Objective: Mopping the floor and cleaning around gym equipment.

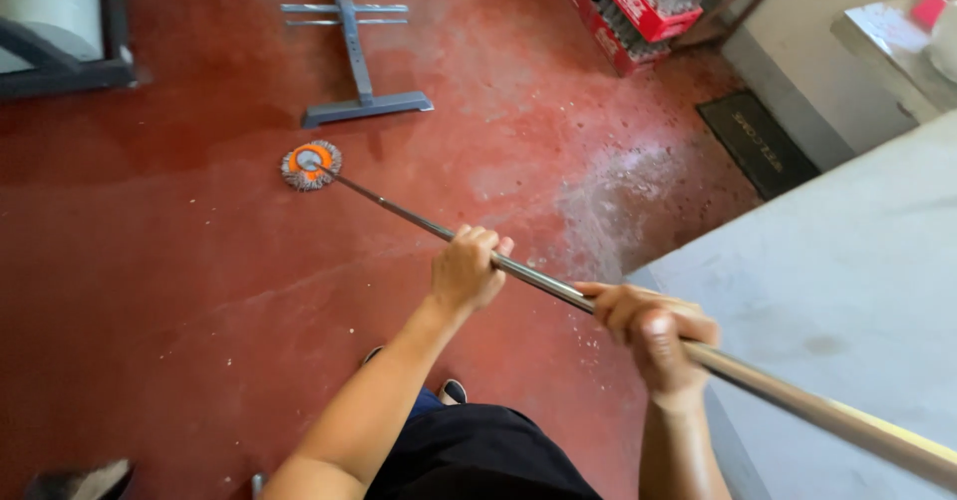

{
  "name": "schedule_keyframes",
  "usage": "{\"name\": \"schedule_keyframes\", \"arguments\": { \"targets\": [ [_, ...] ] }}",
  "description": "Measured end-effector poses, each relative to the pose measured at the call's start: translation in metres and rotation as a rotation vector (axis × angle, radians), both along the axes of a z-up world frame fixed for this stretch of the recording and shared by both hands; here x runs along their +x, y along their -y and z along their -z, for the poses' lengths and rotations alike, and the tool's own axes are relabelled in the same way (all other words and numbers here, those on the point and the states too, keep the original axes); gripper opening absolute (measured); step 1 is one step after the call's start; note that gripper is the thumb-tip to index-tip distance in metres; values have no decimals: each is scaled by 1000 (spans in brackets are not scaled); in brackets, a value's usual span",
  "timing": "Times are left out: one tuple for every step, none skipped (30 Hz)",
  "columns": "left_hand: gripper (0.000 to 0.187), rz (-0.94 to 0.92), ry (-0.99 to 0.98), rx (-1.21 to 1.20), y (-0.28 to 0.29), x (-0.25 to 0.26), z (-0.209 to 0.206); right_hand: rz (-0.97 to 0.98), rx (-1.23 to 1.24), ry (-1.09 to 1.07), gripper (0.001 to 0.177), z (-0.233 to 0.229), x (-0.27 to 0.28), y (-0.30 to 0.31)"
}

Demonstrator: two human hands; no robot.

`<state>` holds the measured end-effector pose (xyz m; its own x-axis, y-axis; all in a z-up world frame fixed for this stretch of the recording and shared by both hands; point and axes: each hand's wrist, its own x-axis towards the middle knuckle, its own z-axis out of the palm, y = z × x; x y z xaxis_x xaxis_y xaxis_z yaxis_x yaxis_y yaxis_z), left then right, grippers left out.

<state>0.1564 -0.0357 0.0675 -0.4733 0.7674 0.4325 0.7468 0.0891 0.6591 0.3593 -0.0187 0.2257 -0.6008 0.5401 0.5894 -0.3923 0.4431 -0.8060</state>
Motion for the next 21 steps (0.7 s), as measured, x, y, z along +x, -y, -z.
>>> {"name": "schedule_keyframes", "arguments": {
  "targets": [
    [30, -38, 6, -24, 0, -9, 3, -51, 62, 23, 52, 3, -6, 2],
    [34, -76, 12, -47, -1, -18, 7, -102, 125, 45, 54, 6, -12, 3],
    [34, -87, 10, -46, 2, -20, 6, -113, 127, 43, 54, 3, -15, 8],
    [31, -111, -14, 14, 5, -22, 4, -168, 121, 2, 48, 0, -17, 12],
    [27, -133, -40, 74, 6, -28, 2, -221, 115, -40, 43, -5, -23, 16],
    [27, -142, -43, 75, 7, -28, -7, -230, 117, -44, 43, -12, -24, 18],
    [27, -146, -48, 100, 11, -25, -14, -230, 128, -66, 46, -17, -23, 23],
    [27, -150, -54, 125, 15, -23, -21, -230, 138, -88, 48, -22, -22, 27],
    [27, -160, -54, 125, 15, -22, -27, -239, 138, -89, 48, -26, -22, 30],
    [25, -155, -77, 148, 15, -21, -33, -223, 157, -101, 51, -30, -21, 32],
    [25, -147, -100, 168, 17, -19, -37, -204, 174, -113, 54, -32, -19, 37],
    [25, -153, -100, 165, 16, -21, -37, -210, 171, -113, 54, -27, -19, 37],
    [24, -105, -85, 170, 16, -23, -38, -177, 190, -99, 53, -24, -18, 39],
    [23, -57, -69, 174, 15, -24, -39, -144, 209, -85, 53, -22, -17, 40],
    [23, -56, -68, 172, 9, -26, -34, -143, 206, -85, 53, -19, -18, 38],
    [22, -25, -30, 167, 3, -28, -29, -134, 199, -43, 45, -15, -19, 36],
    [20, 6, 6, 164, -3, -31, -24, -125, 195, -4, 37, -11, -20, 36],
    [20, 6, 4, 165, -11, -35, -13, -124, 195, -6, 37, -4, -24, 32],
    [20, 25, 13, 134, -18, -39, -2, -120, 189, -10, 38, 2, -28, 29],
    [20, 45, 22, 104, -25, -43, 9, -115, 184, -14, 38, 8, -33, 26],
    [20, 43, 22, 107, -29, -45, 13, -117, 187, -14, 38, 17, -32, 18]
  ]
}}
